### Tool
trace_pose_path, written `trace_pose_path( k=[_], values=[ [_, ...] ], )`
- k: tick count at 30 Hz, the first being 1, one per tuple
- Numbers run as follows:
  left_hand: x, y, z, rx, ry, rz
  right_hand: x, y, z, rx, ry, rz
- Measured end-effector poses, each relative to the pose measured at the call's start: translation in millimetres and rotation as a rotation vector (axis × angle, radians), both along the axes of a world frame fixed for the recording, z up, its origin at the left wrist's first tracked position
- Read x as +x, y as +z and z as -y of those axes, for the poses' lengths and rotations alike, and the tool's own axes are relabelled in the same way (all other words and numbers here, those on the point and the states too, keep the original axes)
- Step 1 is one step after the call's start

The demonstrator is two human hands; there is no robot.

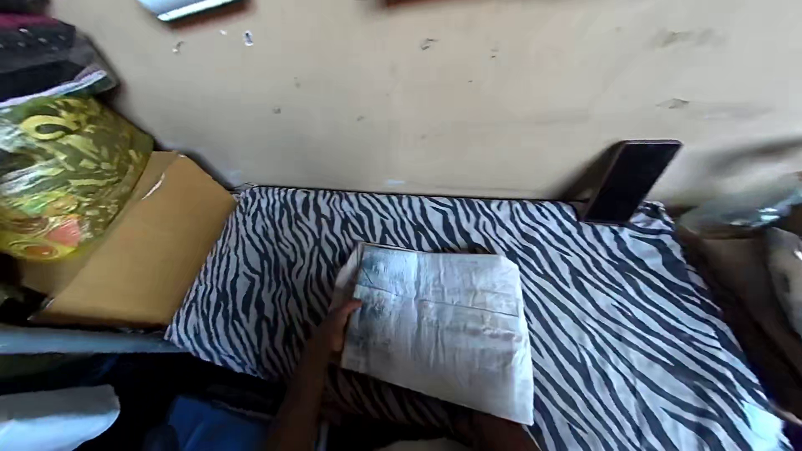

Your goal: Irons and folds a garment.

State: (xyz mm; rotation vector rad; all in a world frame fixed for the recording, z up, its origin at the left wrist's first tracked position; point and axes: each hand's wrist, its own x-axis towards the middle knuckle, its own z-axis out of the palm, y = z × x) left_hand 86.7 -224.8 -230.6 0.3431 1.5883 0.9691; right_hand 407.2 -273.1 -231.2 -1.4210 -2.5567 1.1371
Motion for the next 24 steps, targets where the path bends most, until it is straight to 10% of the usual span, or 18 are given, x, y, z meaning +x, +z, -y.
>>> trace_pose_path(
  k=[5,8,12,16,19,24],
  values=[
    [-2,-8,0,0.036,-0.075,-0.007,54,37,-30,-0.271,0.417,-0.424],
    [-6,-8,-5,0.065,-0.096,-0.004,35,52,-49,0.139,0.089,-0.410],
    [-5,-5,-11,0.132,-0.158,-0.345,7,-33,-69,0.770,-0.186,-0.157],
    [21,17,-14,0.360,-0.291,-1.335,21,-84,-64,0.821,-0.336,0.046],
    [68,0,-39,0.717,-0.536,-1.425,23,-86,-58,0.812,-0.371,0.046],
    [119,-17,-137,0.603,-0.836,-1.393,42,-67,-28,0.654,-0.494,-0.054]
  ],
)
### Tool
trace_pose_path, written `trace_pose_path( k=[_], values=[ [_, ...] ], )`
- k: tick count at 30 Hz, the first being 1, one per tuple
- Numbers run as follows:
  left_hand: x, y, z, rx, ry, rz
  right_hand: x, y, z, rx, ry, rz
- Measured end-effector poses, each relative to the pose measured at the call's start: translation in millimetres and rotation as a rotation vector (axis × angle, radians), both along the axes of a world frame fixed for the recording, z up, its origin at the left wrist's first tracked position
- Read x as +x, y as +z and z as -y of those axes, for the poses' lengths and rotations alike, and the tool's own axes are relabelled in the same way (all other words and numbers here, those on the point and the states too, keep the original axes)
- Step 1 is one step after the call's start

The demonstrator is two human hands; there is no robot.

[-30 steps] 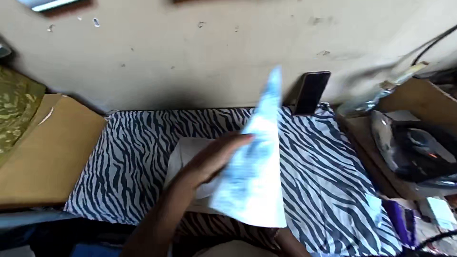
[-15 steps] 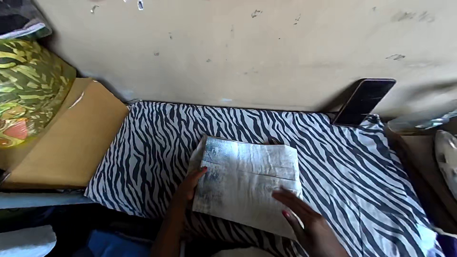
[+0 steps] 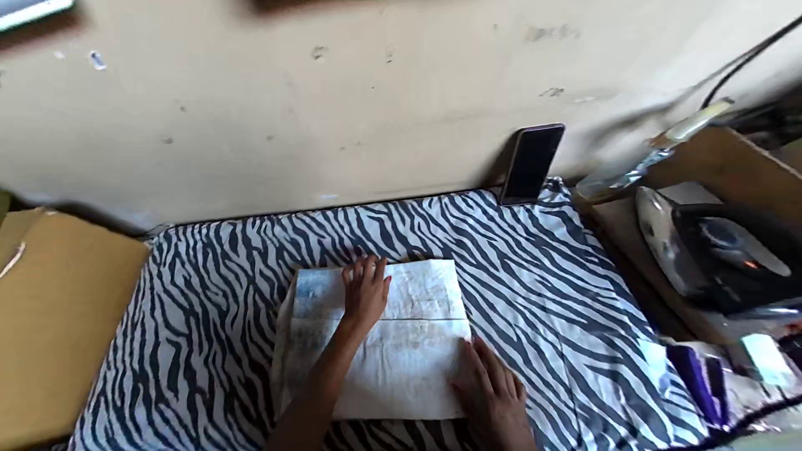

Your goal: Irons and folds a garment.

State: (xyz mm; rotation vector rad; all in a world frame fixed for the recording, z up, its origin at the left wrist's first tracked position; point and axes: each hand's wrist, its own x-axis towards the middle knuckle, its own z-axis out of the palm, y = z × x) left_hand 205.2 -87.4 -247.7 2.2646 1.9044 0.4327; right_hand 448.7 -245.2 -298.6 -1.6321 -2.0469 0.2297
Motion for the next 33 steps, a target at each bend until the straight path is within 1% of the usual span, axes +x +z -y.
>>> trace_pose_path(
  k=[2,5,7,8,10,12,14,16,17,19,20,21,22,23,24,25,27,28,29,30,31,32,33],
  values=[
    [31,16,-36,-0.147,-0.134,0.005,8,13,12,-0.094,-0.061,-0.081],
    [62,21,-77,-0.370,-0.353,0.183,10,39,17,-0.388,-0.149,-0.183],
    [68,28,-95,-0.549,-0.400,0.242,11,51,12,-0.524,-0.189,-0.224],
    [68,31,-100,-0.615,-0.401,0.262,11,52,11,-0.548,-0.192,-0.230],
    [69,31,-102,-0.646,-0.369,0.387,12,52,12,-0.555,-0.175,-0.242],
    [77,24,-99,-0.617,-0.326,0.512,15,48,13,-0.518,-0.134,-0.254],
    [92,16,-97,-0.551,-0.307,0.554,23,47,14,-0.425,-0.127,-0.257],
    [113,11,-97,-0.429,-0.315,0.564,39,58,13,-0.396,-0.162,-0.220],
    [124,9,-97,-0.344,-0.331,0.536,50,68,13,-0.450,-0.179,-0.163],
    [145,11,-91,-0.201,-0.351,0.409,72,89,8,-0.638,-0.199,-0.017],
    [153,19,-82,-0.138,-0.346,0.348,80,93,3,-0.621,-0.210,0.038],
    [157,28,-70,-0.056,-0.336,0.320,83,96,-6,-0.509,-0.221,0.049],
    [156,36,-54,0.041,-0.327,0.315,79,97,-18,-0.346,-0.218,0.028],
    [150,39,-36,0.115,-0.320,0.310,69,95,-33,-0.187,-0.188,-0.010],
    [138,35,-15,0.164,-0.301,0.280,57,86,-51,-0.060,-0.126,-0.049],
    [119,23,6,0.188,-0.257,0.203,43,69,-68,0.023,-0.050,-0.046],
    [53,-21,46,0.179,-0.097,-0.034,23,15,-93,0.061,0.049,0.071],
    [13,-42,64,0.171,0.001,-0.132,23,-2,-100,0.058,0.070,0.097],
    [-21,-50,76,0.185,0.100,-0.186,32,-4,-107,0.049,0.080,0.079],
    [-49,-48,84,0.202,0.183,-0.195,51,8,-117,0.042,0.062,0.035],
    [-68,-39,95,0.206,0.253,-0.144,81,27,-124,0.051,-0.004,-0.004],
    [-80,-29,106,0.219,0.300,-0.067,120,50,-133,0.089,-0.099,0.013],
    [-87,-16,110,0.217,0.341,0.014,163,74,-144,0.127,-0.214,0.078]
  ],
)
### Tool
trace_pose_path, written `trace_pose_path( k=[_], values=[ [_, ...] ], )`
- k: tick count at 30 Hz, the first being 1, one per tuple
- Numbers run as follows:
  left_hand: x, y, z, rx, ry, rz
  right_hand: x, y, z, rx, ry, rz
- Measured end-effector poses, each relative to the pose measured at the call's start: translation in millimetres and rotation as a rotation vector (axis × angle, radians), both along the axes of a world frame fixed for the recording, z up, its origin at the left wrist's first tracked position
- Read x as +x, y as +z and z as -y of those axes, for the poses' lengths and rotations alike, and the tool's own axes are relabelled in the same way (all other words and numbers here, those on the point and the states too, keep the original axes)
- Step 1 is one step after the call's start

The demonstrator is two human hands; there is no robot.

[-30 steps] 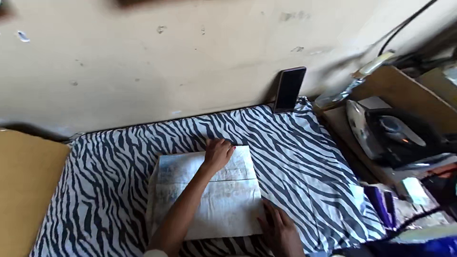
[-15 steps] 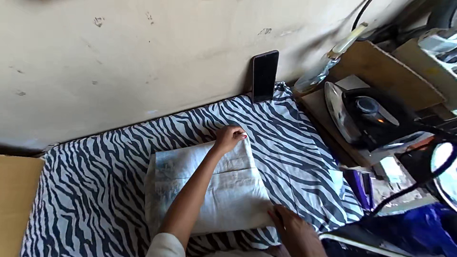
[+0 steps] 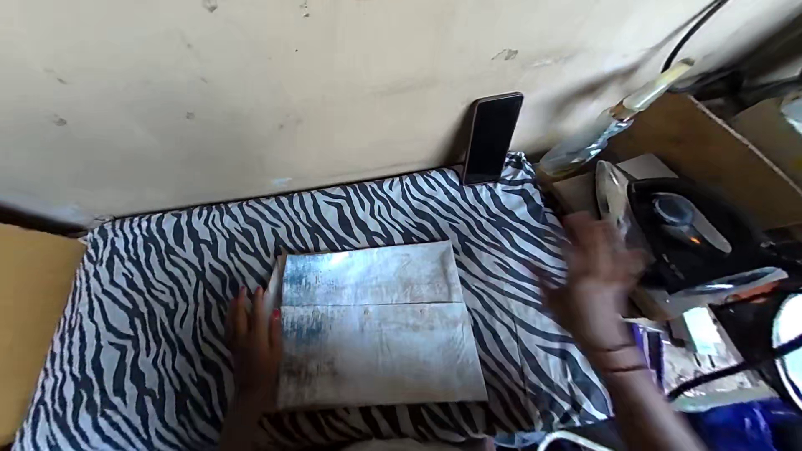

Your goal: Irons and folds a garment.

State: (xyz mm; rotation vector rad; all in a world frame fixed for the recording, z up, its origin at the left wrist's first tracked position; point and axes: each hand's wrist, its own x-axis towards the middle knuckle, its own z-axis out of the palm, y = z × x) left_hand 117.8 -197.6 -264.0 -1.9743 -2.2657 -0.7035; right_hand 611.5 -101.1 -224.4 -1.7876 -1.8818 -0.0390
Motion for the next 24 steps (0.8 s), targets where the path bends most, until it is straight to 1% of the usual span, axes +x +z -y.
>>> trace_pose_path(
  k=[1,2,4,5,6,8,9,10,12,13,16,18,19,21,23,24],
  values=[
    [-3,11,-1,0.009,0.019,0.071,41,22,-10,-0.006,-0.138,0.096],
    [-5,18,-5,-0.005,0.028,0.136,72,41,-18,-0.085,-0.265,0.148],
    [-4,32,-18,-0.181,0.033,0.304,105,69,-33,-0.318,-0.461,0.163],
    [-3,38,-27,-0.297,0.039,0.398,114,75,-39,-0.400,-0.484,0.179],
    [-4,41,-35,-0.381,0.036,0.469,122,78,-43,-0.439,-0.459,0.177],
    [-5,36,-43,-0.436,0.023,0.560,132,86,-44,-0.432,-0.316,0.135],
    [-7,34,-44,-0.426,0.024,0.580,119,95,-43,-0.432,-0.236,0.128],
    [-8,33,-44,-0.418,0.037,0.580,92,104,-38,-0.439,-0.157,0.150],
    [-9,34,-41,-0.432,0.085,0.553,20,111,-24,-0.455,-0.027,0.252],
    [-8,33,-40,-0.442,0.108,0.535,-18,110,-19,-0.486,0.042,0.290],
    [-4,37,-41,-0.485,0.148,0.513,-126,93,-30,-0.734,0.285,0.431],
    [-3,45,-41,-0.471,0.144,0.517,-174,78,-52,-0.803,0.355,0.485],
    [-2,49,-42,-0.440,0.136,0.530,-185,73,-63,-0.787,0.369,0.487],
    [1,53,-45,-0.401,0.106,0.563,-182,62,-73,-0.757,0.451,0.517],
    [0,54,-59,-0.457,0.060,0.595,-165,62,-73,-0.752,0.524,0.536],
    [-1,48,-64,-0.488,0.051,0.587,-156,63,-71,-0.761,0.492,0.542]
  ],
)
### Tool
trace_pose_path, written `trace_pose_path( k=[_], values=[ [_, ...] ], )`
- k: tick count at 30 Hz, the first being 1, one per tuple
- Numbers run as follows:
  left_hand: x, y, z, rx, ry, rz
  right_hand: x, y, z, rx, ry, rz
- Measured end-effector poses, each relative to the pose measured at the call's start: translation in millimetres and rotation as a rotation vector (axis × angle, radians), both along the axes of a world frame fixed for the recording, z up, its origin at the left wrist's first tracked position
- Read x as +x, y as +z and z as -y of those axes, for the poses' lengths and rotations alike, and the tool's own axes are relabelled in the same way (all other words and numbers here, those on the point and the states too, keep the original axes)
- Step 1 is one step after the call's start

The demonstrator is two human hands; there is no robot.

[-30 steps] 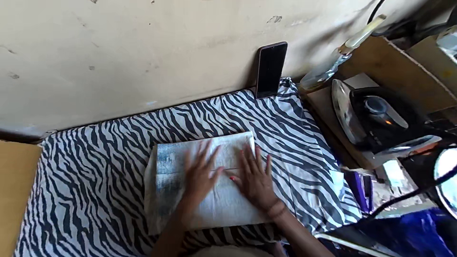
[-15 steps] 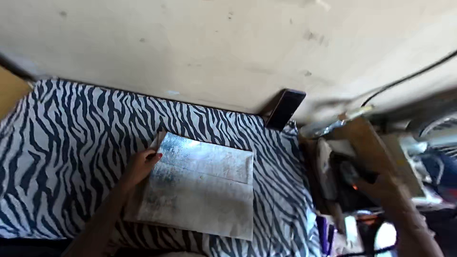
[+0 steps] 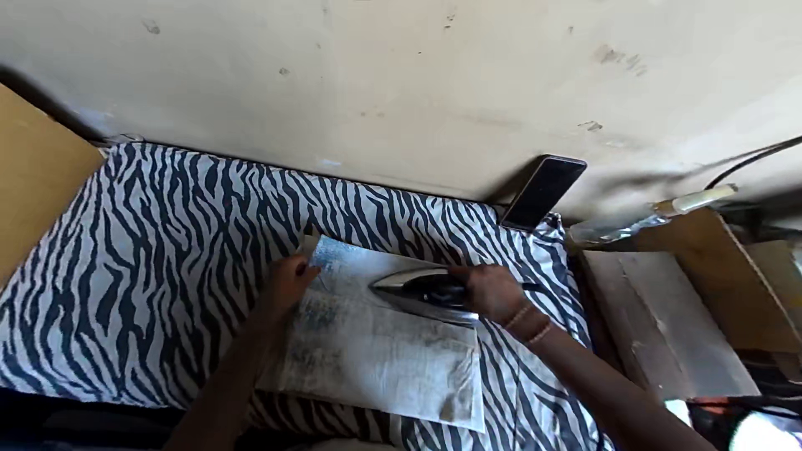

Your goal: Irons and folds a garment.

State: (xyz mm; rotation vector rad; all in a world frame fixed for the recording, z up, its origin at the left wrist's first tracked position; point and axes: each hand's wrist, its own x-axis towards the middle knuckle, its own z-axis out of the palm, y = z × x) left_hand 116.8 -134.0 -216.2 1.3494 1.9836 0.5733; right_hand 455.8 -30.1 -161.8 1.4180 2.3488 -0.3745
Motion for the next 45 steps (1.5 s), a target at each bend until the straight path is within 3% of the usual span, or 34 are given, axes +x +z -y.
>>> trace_pose_path(
  k=[3,6,8,10,13,17,20,24,28,33,35,39,42,45],
  values=[
    [5,-14,-5,-0.091,-0.013,-0.103,24,-7,-1,0.101,-0.052,-0.010],
    [15,-17,8,-0.043,0.081,-0.225,11,-8,5,0.157,0.140,-0.106],
    [11,-15,27,0.068,0.127,-0.285,-35,-4,13,0.117,0.178,-0.113],
    [5,-14,57,0.209,0.137,-0.334,-100,-2,23,0.054,0.075,-0.068],
    [8,-30,104,0.379,0.022,-0.339,-183,-4,31,0.088,0.007,-0.158],
    [16,-51,143,0.468,0.044,-0.307,-236,-3,46,0.103,0.080,-0.300],
    [13,-53,157,0.565,-0.088,-0.334,-233,-3,34,0.063,0.129,-0.237],
    [16,-67,173,0.614,-0.306,-0.406,-216,-3,15,0.102,0.041,-0.190],
    [13,-80,181,0.736,-0.299,-0.541,-194,2,13,0.059,0.157,-0.055],
    [15,-85,195,0.723,-0.309,-0.578,-199,10,7,0.050,-0.062,-0.095],
    [13,-83,206,0.713,-0.263,-0.571,-182,12,29,0.106,-0.027,-0.228],
    [3,-72,240,0.653,-0.096,-0.476,-141,15,118,-0.006,0.119,-0.063],
    [-11,-37,235,0.698,-0.002,-0.483,-156,-11,167,0.044,0.203,-0.195],
    [-18,-1,207,0.829,0.010,-0.499,-178,-9,183,-0.126,0.244,-0.185]
  ],
)
